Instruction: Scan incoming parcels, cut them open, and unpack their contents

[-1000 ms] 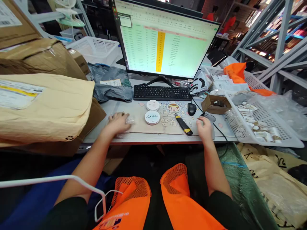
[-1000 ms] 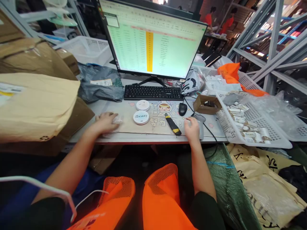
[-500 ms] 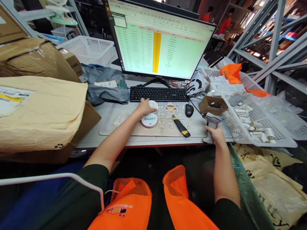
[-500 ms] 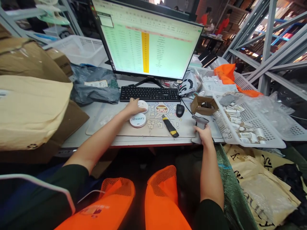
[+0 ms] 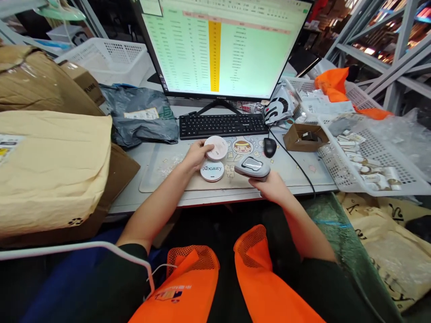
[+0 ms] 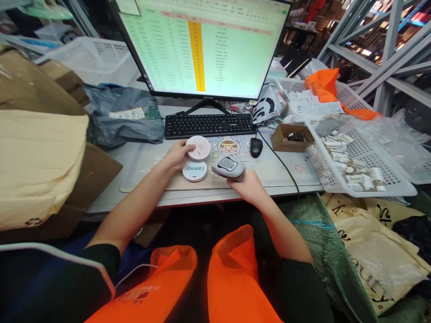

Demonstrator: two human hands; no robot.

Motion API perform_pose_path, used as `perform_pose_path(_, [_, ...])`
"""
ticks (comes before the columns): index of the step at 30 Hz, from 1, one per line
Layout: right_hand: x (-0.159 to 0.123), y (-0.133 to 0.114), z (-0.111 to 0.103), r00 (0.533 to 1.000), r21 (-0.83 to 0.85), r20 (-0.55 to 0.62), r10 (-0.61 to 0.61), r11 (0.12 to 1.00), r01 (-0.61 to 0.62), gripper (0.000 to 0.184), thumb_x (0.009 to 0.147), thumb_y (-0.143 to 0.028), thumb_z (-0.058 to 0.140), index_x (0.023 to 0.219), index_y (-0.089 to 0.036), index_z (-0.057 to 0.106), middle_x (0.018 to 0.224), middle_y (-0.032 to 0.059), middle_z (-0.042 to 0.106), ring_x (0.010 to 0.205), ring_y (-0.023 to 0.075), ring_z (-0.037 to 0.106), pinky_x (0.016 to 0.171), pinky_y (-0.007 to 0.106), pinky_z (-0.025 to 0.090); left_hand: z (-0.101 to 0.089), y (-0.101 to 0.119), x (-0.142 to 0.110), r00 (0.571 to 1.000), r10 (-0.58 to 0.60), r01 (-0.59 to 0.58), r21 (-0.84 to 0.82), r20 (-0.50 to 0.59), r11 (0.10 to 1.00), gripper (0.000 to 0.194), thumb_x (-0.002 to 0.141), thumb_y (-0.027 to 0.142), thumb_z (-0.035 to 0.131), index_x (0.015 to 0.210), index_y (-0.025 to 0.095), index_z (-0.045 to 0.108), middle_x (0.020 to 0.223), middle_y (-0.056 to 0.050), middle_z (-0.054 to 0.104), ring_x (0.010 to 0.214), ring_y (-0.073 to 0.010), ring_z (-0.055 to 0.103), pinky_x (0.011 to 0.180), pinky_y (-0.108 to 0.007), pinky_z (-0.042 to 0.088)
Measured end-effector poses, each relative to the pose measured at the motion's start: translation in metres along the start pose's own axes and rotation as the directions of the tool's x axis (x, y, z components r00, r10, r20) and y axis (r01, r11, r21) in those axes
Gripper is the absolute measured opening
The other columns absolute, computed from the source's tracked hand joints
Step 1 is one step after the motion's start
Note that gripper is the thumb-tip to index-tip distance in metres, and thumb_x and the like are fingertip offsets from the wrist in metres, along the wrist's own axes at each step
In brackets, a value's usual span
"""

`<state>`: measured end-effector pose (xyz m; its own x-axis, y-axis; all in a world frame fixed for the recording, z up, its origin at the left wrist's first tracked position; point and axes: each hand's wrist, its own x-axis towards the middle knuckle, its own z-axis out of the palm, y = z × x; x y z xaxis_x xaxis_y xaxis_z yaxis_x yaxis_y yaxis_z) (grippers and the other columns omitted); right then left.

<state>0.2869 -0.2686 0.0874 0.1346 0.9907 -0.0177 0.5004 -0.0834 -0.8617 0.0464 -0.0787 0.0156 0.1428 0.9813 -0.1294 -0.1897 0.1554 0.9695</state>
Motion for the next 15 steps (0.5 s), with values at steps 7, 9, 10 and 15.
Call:
perform_pose_path(7, [0.011,0.000,0.013,0.998,-0.074,-0.017,-0.060,0.996,0.058,0.028,0.076,-0.026,0.076,0.103,-0.024,0.081,0.101,0.0074,0.080,0.107,0.0375,0.073,0.100,0.053,0.059,0.005,-0.010,0.000,0.999,0.026,-0.023,0.070,-0.032,0.997,0.035,0.077,0.021,0.079,0.106,0.017,0.060,0.109,-0.012,0.073,0.100,-0.0264,0.072,0.094,-0.044,0.059])
perform_pose_path(9, [0.007,0.007,0.007,0.999,-0.079,-0.046,-0.005,0.997,0.001,0.025,0.076,-0.028,0.076,0.100,-0.023,0.081,0.097,0.0068,0.080,0.103,0.0359,0.074,0.095,0.051,0.060,0.000,-0.009,0.003,0.996,0.082,-0.074,0.188,-0.032,0.979,0.039,0.078,0.024,0.081,0.112,0.017,0.064,0.121,-0.015,0.073,0.116,-0.0308,0.070,0.106,-0.046,0.054])
perform_pose_path(10, [0.004,0.012,0.003,0.998,-0.072,-0.057,0.024,0.997,-0.028,0.026,0.076,-0.029,0.077,0.100,-0.023,0.081,0.095,0.0064,0.080,0.102,0.0352,0.074,0.093,0.050,0.061,-0.003,-0.007,0.002,0.993,0.114,-0.107,0.286,-0.011,0.952,0.045,0.077,0.027,0.083,0.117,0.017,0.066,0.127,-0.017,0.072,0.123,-0.0340,0.067,0.111,-0.048,0.050])
perform_pose_path(15, [-0.012,0.033,-0.016,0.988,0.064,-0.116,0.097,0.994,-0.090,0.034,0.069,-0.033,0.084,0.101,-0.023,0.082,0.085,0.0052,0.079,0.100,0.0339,0.075,0.085,0.046,0.064,-0.015,0.012,-0.031,0.965,0.099,-0.253,0.750,0.244,0.611,0.095,0.069,0.056,0.090,0.151,0.020,0.059,0.151,-0.022,0.058,0.142,-0.0479,0.051,0.119,-0.051,0.040])
